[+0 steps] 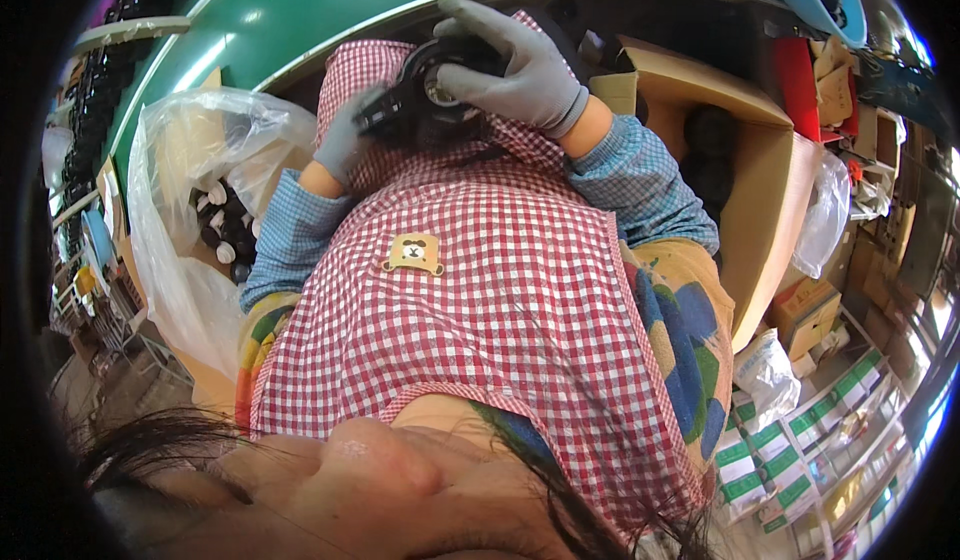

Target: The person assembles small black table lamps by inserting a metal rod into the base, screwing in a light bulb, and attaching a white lampshade. They repeat this process for multiple units, placing finished lamps into a cardboard box.

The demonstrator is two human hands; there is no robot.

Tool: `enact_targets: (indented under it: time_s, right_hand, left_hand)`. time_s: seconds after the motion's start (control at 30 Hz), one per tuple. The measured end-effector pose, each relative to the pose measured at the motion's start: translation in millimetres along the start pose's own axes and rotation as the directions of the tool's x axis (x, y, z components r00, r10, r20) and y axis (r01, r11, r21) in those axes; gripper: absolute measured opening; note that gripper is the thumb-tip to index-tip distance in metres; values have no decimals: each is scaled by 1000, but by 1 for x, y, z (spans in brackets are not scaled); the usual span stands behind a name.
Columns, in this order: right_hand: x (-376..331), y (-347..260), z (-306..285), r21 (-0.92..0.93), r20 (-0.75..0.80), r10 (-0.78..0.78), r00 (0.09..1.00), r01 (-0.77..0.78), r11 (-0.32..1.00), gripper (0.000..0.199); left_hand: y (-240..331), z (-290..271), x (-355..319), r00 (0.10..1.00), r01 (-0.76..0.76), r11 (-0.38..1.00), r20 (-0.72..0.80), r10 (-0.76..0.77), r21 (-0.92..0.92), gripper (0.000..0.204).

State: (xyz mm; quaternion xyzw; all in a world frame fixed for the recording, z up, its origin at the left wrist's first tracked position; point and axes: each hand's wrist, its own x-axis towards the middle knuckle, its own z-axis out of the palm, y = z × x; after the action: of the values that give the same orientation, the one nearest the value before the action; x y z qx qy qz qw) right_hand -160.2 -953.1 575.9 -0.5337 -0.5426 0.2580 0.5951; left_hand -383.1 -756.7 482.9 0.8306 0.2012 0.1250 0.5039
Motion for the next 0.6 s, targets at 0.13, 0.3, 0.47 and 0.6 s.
enact_targets:
  time_s: [0.13,0.3,0.47,0.6]
  right_hand:
    - [-3,23,11,61,-89,44,995,-39,997,52]
    - [11,28,4,-98,18,-57,998,59,993,43]
    - [23,-1,-12,-505,220,13,975,102,857,56]
    - [39,-15,-1,-782,324,102,941,205,588,52]
  left_hand:
    - [38,-33,0,947,-201,949,-202,252,242,44]
    - [64,-11,-11,958,-286,864,-146,248,-414,47]
    - [49,2,-10,970,-240,902,-132,206,-360,27]
    - [50,0,-6,975,-222,901,-62,215,-373,20]
